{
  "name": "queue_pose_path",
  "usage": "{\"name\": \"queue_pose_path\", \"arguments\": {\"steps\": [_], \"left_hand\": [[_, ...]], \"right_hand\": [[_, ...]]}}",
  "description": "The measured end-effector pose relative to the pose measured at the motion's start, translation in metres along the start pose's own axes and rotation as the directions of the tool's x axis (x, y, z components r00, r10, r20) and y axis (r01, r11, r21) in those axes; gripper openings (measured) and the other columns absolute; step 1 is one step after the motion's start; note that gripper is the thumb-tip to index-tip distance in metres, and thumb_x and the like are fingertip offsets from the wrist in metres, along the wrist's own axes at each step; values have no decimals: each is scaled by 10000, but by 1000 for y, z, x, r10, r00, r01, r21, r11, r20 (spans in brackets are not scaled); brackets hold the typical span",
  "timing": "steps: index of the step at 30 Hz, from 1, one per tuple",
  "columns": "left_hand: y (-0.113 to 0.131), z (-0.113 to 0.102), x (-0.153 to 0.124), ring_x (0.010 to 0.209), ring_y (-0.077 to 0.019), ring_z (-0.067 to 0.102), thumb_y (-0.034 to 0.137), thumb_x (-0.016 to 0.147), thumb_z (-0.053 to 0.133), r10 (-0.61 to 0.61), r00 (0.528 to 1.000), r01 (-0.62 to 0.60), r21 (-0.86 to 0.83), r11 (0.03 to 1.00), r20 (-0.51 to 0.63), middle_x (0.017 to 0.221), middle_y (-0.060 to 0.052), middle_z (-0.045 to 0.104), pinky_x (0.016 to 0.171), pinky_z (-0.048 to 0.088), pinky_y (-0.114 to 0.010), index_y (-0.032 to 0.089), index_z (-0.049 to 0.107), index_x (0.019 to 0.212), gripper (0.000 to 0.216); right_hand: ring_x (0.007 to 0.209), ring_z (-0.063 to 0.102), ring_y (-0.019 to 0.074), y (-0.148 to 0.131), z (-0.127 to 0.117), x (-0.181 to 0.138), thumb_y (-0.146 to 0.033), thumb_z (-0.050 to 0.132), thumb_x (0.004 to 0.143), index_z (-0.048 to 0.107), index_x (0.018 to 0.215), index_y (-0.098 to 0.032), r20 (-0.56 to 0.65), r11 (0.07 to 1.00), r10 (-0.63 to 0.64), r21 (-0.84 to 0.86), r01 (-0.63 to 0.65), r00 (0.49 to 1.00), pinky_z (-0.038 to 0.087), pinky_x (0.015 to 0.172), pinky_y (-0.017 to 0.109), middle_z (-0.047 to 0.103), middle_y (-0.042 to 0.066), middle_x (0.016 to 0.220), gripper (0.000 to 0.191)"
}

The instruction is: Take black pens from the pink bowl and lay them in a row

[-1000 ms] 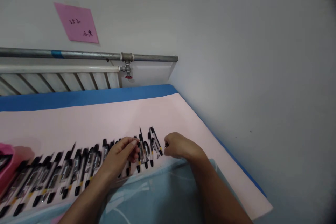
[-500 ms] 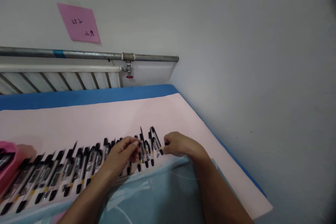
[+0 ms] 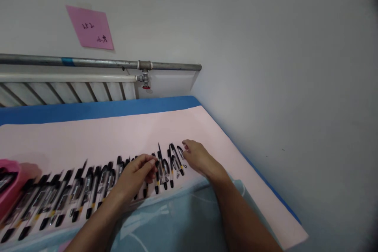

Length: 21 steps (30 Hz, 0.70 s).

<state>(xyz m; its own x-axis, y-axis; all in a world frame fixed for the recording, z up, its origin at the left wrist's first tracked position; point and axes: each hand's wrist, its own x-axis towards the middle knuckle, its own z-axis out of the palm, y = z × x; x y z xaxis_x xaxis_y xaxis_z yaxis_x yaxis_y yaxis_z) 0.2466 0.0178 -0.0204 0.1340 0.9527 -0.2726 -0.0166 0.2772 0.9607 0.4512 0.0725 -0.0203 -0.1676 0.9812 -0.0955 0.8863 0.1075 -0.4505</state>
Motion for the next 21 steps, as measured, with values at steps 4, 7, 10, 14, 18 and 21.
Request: {"name": "queue_pose_path", "arguments": {"steps": [4, 7, 10, 14, 18, 21], "left_hand": [[2, 2, -1, 535, -112, 500, 423, 668, 616, -1, 1000, 1, 7, 1000, -11, 582, 30, 543, 533, 385, -227, 182, 591, 739, 252], [3, 2, -2, 529, -112, 496, 411, 667, 619, -2, 1000, 2, 2, 1000, -14, 574, 28, 542, 521, 384, -225, 183, 591, 731, 238], [3, 1, -2, 528, -115, 503, 416, 671, 613, 9, 1000, -9, 7, 1000, -14, 590, 16, 558, 513, 390, -230, 179, 593, 754, 253], [3, -1, 0, 525, -114, 517, 422, 655, 616, 9, 999, -9, 9, 1000, -35, 606, 14, 568, 512, 405, -236, 168, 591, 792, 289], [0, -4, 2, 522, -107, 520, 405, 672, 598, 31, 999, -31, 15, 999, -39, 609, 17, 566, 501, 400, -226, 157, 578, 799, 280], [-1, -6, 2, 521, -104, 519, 389, 685, 587, 61, 997, -60, 31, 998, -43, 604, 18, 568, 500, 400, -223, 153, 576, 811, 268]], "right_hand": [[795, 567, 180, 1, -2, 0, -136, 448, 737, 640, 906, -141, 27, 1000, -25, -7, 25, 999, 358, 669, 240, 653, 99, 913, 255], [735, 569, 161, 0, -2, 0, -140, 440, 747, 648, 861, -154, 36, 999, -33, 2, 33, 999, 348, 631, 230, 662, 77, 850, 238], [727, 576, 155, 1, 0, 0, -145, 434, 755, 652, 882, -162, 35, 999, -36, 36, 34, 999, 354, 624, 224, 669, 67, 835, 254], [778, 587, 157, 3, 2, 1, -137, 420, 763, 654, 904, -161, 24, 997, -38, 67, 36, 999, 376, 664, 218, 675, 70, 876, 274], [814, 594, 164, 4, 4, 3, -139, 421, 768, 663, 911, -161, 18, 996, -40, 82, 38, 999, 391, 706, 225, 681, 73, 897, 282], [813, 597, 163, 4, 5, 4, -151, 430, 772, 671, 908, -167, 13, 996, -38, 85, 37, 999, 396, 711, 224, 685, 70, 900, 277]]}}
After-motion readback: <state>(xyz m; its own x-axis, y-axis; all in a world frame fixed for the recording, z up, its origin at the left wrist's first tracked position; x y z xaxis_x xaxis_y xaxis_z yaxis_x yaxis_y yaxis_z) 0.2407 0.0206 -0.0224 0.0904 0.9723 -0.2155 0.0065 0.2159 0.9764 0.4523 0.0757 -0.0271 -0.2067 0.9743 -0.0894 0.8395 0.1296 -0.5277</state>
